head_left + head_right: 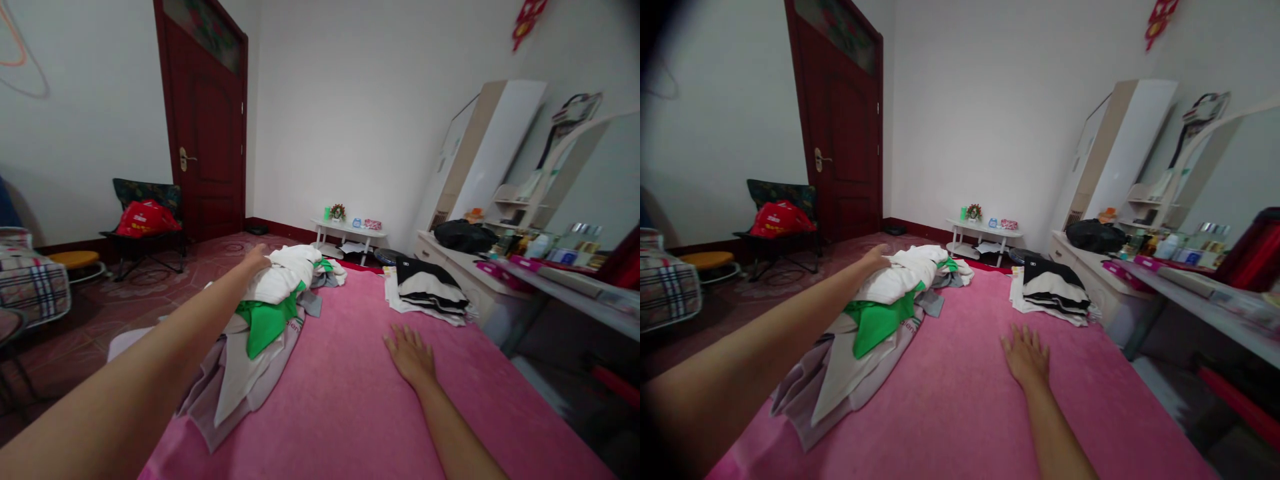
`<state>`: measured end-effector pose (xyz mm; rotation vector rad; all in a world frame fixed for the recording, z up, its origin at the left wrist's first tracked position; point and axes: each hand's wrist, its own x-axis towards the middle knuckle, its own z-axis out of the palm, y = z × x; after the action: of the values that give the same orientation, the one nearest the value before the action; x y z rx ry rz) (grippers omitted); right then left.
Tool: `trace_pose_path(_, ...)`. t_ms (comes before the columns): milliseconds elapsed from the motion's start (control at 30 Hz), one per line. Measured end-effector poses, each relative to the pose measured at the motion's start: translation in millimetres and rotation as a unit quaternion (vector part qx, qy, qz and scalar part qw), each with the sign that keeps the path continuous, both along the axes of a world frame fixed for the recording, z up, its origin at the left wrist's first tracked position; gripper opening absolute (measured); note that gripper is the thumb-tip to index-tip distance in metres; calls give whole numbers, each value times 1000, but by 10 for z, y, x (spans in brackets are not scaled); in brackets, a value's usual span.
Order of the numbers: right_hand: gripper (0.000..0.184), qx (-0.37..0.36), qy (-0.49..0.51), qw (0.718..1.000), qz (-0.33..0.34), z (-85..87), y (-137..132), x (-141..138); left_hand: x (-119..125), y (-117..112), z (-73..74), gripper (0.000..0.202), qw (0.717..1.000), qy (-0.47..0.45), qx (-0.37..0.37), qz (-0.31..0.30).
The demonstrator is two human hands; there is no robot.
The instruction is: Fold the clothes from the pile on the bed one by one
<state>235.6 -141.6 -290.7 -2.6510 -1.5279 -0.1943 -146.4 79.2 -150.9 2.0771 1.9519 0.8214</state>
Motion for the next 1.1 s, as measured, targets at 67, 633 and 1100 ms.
trace_pose_path(67, 61, 0, 2, 1000, 1, 3, 3, -1, 23, 41, -29, 65, 1000, 11, -9, 1)
trace_pose_path(633, 62, -6, 17, 1000, -6, 42, -9, -10, 911, -774, 271, 28, 910, 93, 132, -382)
trace_pose_path(1100, 62, -11, 16, 1000, -5, 81, -22, -36, 557, -1240, 383, 66, 913, 197, 88, -345)
